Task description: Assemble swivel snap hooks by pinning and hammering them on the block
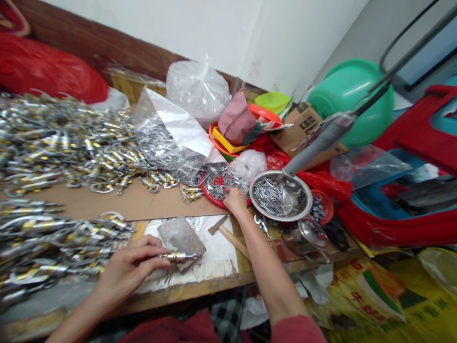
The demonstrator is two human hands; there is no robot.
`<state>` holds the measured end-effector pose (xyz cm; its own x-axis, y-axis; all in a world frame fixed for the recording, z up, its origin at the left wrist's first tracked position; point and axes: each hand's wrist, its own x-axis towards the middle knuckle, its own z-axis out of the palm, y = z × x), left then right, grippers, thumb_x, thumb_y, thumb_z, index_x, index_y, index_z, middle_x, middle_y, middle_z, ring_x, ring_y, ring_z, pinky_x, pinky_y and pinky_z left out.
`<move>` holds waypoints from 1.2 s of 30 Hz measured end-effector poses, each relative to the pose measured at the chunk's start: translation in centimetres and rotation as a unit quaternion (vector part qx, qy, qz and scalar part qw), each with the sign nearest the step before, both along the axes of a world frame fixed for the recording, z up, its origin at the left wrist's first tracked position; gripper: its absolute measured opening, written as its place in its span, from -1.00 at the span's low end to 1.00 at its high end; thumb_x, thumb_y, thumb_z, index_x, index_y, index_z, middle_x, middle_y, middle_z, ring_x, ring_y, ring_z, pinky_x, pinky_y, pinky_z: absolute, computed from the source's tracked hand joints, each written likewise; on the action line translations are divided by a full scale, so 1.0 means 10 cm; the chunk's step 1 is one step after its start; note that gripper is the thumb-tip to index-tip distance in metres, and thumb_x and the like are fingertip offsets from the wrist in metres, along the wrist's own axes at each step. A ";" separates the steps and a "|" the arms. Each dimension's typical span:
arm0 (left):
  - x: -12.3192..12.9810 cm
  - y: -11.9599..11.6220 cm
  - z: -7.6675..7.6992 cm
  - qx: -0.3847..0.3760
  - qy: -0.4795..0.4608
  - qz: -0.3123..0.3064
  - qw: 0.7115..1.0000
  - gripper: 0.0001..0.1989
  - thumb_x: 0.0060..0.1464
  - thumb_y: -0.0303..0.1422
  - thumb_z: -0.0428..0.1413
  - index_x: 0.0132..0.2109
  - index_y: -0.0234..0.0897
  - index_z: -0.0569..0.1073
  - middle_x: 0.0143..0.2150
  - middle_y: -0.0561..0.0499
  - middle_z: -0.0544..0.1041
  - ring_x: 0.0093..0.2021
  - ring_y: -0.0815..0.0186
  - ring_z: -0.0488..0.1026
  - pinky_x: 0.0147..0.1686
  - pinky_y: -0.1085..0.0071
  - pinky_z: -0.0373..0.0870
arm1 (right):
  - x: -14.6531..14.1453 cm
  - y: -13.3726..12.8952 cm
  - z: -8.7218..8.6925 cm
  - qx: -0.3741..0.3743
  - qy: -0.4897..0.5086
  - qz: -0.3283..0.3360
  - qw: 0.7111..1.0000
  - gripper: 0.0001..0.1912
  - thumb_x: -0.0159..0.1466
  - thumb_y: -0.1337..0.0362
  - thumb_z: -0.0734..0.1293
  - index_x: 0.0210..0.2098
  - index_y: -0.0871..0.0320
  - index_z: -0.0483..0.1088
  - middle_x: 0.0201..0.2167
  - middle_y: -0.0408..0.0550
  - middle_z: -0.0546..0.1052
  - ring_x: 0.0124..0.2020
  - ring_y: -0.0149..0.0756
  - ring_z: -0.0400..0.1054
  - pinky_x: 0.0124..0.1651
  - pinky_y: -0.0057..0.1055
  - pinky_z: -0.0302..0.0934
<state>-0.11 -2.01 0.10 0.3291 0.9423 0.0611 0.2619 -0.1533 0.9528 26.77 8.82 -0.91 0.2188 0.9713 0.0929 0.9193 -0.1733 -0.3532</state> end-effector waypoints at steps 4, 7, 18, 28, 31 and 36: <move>0.03 0.01 -0.01 -0.005 0.004 -0.023 1.000 -0.88 -0.14 -0.38 0.16 -0.38 -0.17 0.58 -0.45 0.03 0.52 -0.40 0.29 0.45 -0.39 0.46 0.32 | -0.05 -0.20 0.12 0.078 0.044 0.007 0.996 -0.82 0.16 0.44 0.21 -0.30 0.24 0.44 -0.30 0.06 0.48 -0.20 -0.21 0.35 -0.09 -0.32 0.17; 0.08 0.02 0.03 -0.006 0.024 -0.012 1.000 -0.86 -0.15 -0.36 0.17 -0.36 -0.23 0.57 -0.44 0.01 0.54 -0.39 0.29 0.46 -0.37 0.45 0.33 | -0.32 -0.48 0.25 0.122 0.093 0.044 0.987 -0.79 0.18 0.41 0.17 -0.33 0.22 0.44 -0.34 0.00 0.49 -0.27 -0.30 0.36 -0.18 -0.40 0.22; 0.08 -0.05 0.02 0.111 0.057 -0.035 0.992 -0.78 0.06 -0.40 -0.02 -0.45 -0.31 0.47 -0.51 0.01 0.45 -0.45 0.36 0.40 -0.42 0.50 0.30 | -1.22 -1.29 0.29 0.198 0.329 0.243 0.891 -0.81 0.19 0.42 0.19 -0.34 0.19 0.45 -0.44 -0.03 0.43 -0.36 -0.35 0.32 -0.31 -0.44 0.24; 0.16 -0.09 -0.04 0.203 0.054 -0.018 0.977 -0.82 0.03 -0.49 -0.02 -0.36 -0.34 0.49 -0.49 -0.02 0.48 -0.46 0.36 0.43 -0.42 0.51 0.33 | -1.10 -1.34 0.42 0.173 0.250 0.241 0.922 -0.85 0.14 0.41 0.24 -0.44 0.19 0.46 -0.51 -0.07 0.46 -0.43 -0.36 0.33 -0.35 -0.46 0.23; 0.13 -0.07 -0.07 0.158 0.050 -0.010 0.986 -0.82 0.02 -0.42 0.04 -0.26 -0.31 0.51 -0.41 -0.04 0.55 -0.40 0.34 0.47 -0.37 0.51 0.37 | -1.09 -1.30 0.39 0.148 0.326 0.175 0.917 -0.90 0.10 0.43 0.27 -0.47 0.19 0.43 -0.52 -0.10 0.47 -0.46 -0.38 0.35 -0.37 -0.48 0.25; 0.10 -0.07 -0.12 0.106 0.080 0.058 0.989 -0.70 -0.08 -0.34 0.13 -0.15 -0.33 0.50 -0.28 -0.11 0.60 -0.33 0.24 0.52 -0.27 0.39 0.42 | -1.10 -1.23 0.31 0.117 0.461 0.080 0.876 -0.86 0.00 0.43 0.34 -0.40 0.18 0.40 -0.50 -0.14 0.49 -0.45 -0.38 0.38 -0.36 -0.48 0.28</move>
<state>0.86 -2.69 -1.12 0.2412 0.9459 0.2169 0.4343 -0.3051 0.8475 15.78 -3.51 2.16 0.1683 0.9743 0.1500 0.2303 0.1091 -0.9670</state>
